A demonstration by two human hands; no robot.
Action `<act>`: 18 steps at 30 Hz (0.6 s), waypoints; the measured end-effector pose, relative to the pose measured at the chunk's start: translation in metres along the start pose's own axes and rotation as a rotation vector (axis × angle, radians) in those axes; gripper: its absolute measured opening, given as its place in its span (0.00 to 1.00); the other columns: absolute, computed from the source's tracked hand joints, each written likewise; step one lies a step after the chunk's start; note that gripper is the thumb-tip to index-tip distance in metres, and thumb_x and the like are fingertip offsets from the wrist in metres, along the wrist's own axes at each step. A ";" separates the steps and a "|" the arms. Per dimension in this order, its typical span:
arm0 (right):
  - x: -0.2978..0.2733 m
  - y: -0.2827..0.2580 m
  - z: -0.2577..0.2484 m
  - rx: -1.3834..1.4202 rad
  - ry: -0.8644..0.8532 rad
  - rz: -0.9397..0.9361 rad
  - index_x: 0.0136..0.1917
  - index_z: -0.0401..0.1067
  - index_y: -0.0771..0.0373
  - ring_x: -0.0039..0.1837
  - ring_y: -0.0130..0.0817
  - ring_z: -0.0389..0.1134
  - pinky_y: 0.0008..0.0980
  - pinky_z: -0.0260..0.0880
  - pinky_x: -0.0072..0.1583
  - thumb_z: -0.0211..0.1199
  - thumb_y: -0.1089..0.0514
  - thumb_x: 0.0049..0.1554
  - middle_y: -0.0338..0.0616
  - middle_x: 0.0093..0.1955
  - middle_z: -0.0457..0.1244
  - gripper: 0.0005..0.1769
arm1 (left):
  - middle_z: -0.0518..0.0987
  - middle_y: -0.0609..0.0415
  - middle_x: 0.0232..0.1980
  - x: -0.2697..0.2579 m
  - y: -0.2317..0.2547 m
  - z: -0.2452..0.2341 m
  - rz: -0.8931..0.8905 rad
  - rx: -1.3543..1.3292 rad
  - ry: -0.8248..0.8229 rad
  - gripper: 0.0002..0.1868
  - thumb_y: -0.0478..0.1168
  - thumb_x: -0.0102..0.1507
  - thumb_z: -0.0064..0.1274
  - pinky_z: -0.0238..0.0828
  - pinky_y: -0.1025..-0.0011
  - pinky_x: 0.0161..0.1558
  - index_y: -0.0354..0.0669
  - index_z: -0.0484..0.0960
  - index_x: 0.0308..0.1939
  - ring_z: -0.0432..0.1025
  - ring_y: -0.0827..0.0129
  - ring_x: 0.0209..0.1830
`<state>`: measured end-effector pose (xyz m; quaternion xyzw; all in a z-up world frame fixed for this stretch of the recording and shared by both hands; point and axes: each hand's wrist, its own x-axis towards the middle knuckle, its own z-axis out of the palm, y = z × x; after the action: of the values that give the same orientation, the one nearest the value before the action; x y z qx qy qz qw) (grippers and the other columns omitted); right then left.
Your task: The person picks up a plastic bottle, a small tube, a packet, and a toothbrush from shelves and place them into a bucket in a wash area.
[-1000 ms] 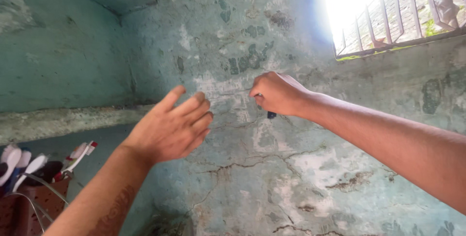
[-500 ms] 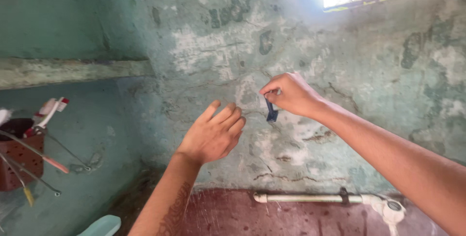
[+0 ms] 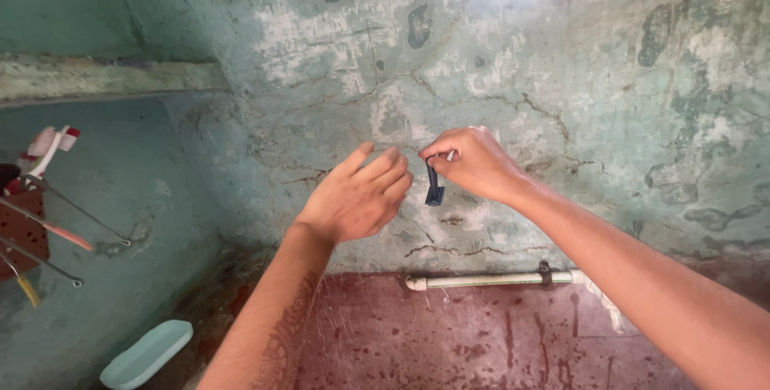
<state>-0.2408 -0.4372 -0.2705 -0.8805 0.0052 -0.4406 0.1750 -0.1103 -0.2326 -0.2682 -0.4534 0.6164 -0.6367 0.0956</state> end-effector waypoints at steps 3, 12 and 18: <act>-0.007 0.002 0.004 0.014 -0.001 0.016 0.51 0.82 0.58 0.44 0.34 0.73 0.33 0.73 0.49 0.66 0.61 0.54 0.43 0.48 0.74 0.12 | 0.76 0.55 0.60 -0.005 0.001 -0.003 0.000 -0.001 -0.003 0.17 0.51 0.64 0.51 0.57 0.56 0.68 0.46 0.78 0.50 0.64 0.63 0.67; -0.029 0.008 0.016 0.055 0.046 0.061 0.51 0.82 0.57 0.44 0.31 0.72 0.31 0.72 0.49 0.66 0.61 0.54 0.42 0.48 0.74 0.12 | 0.76 0.56 0.60 -0.009 0.028 -0.006 -0.012 -0.065 -0.014 0.17 0.51 0.65 0.51 0.56 0.56 0.68 0.47 0.77 0.51 0.64 0.64 0.67; -0.049 0.011 0.027 0.002 0.030 0.033 0.51 0.82 0.59 0.43 0.35 0.72 0.34 0.73 0.48 0.65 0.63 0.53 0.46 0.47 0.72 0.13 | 0.76 0.55 0.62 -0.008 0.045 0.000 -0.024 -0.092 0.017 0.16 0.51 0.66 0.50 0.56 0.56 0.69 0.46 0.77 0.51 0.65 0.64 0.67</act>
<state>-0.2481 -0.4311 -0.3271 -0.8733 0.0216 -0.4509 0.1831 -0.1257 -0.2369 -0.3110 -0.4591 0.6405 -0.6125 0.0618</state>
